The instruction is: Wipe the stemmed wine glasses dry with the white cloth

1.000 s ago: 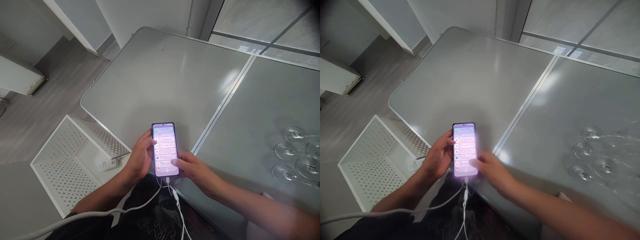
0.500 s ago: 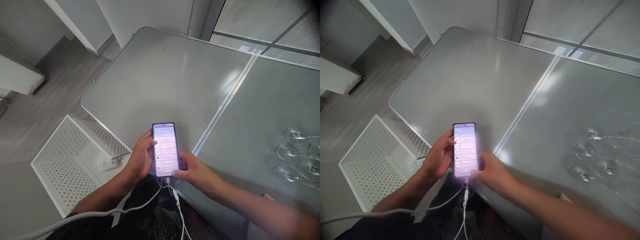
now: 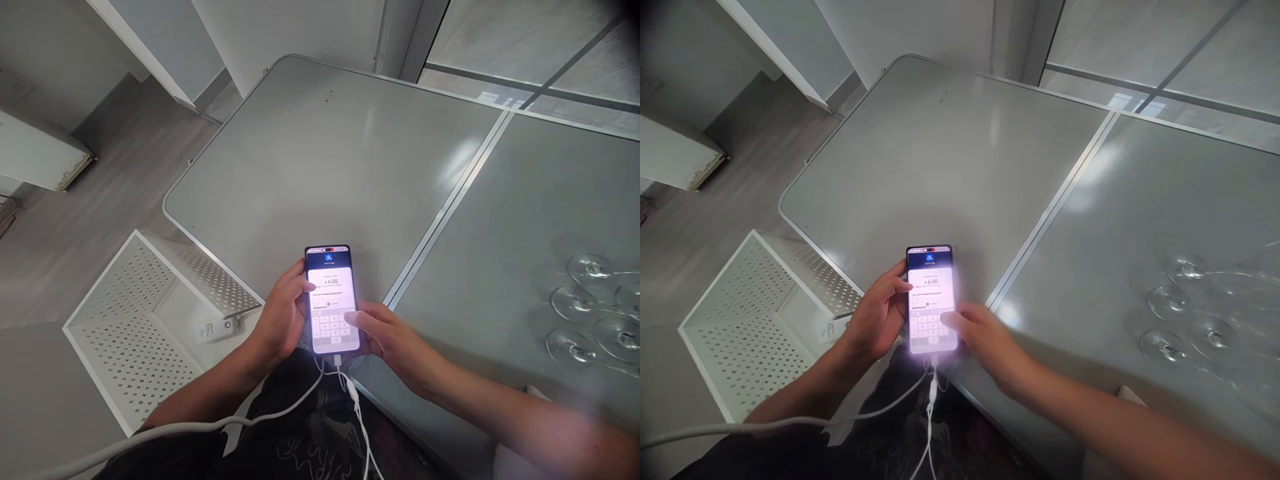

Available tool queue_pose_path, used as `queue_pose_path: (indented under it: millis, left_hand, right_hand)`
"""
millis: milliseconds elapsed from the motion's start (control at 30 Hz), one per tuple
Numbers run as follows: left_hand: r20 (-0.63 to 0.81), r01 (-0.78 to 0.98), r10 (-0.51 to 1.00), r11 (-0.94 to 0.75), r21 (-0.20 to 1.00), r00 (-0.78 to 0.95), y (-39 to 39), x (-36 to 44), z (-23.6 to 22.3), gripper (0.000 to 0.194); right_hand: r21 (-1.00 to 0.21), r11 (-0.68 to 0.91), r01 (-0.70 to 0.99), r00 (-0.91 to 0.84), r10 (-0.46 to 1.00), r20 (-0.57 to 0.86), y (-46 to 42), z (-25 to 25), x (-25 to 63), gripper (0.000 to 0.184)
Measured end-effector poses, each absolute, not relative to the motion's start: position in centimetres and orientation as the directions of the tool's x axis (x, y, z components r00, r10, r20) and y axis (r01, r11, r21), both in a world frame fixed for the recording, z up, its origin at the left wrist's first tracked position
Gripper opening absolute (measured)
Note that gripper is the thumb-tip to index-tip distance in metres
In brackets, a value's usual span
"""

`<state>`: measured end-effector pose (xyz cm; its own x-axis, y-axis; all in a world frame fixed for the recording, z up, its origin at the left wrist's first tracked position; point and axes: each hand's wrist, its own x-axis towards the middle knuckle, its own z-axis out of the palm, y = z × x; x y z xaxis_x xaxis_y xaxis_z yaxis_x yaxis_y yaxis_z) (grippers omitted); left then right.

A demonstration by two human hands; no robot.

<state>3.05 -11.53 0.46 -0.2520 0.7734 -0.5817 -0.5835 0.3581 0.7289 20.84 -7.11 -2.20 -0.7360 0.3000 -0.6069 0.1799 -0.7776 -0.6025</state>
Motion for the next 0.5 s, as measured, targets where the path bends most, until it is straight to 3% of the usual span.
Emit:
queue_pose_path:
  millis: [300, 500]
  left_hand:
    - [-0.484, -0.582, 0.870, 0.345, 0.737, -0.097, -12.2, 3.4, 0.5, 0.056]
    - [-0.455, -0.572, 0.887, 0.337, 0.748, -0.073, -12.8, 3.8, 0.6, 0.061]
  right_hand:
    - [-0.659, -0.749, 0.070, -0.729, 0.413, -0.547, -6.9, -2.3, 20.6, 0.038]
    - [-0.682, -0.714, 0.156, -0.681, 0.422, -0.598, -6.9, -2.1, 19.9, 0.042]
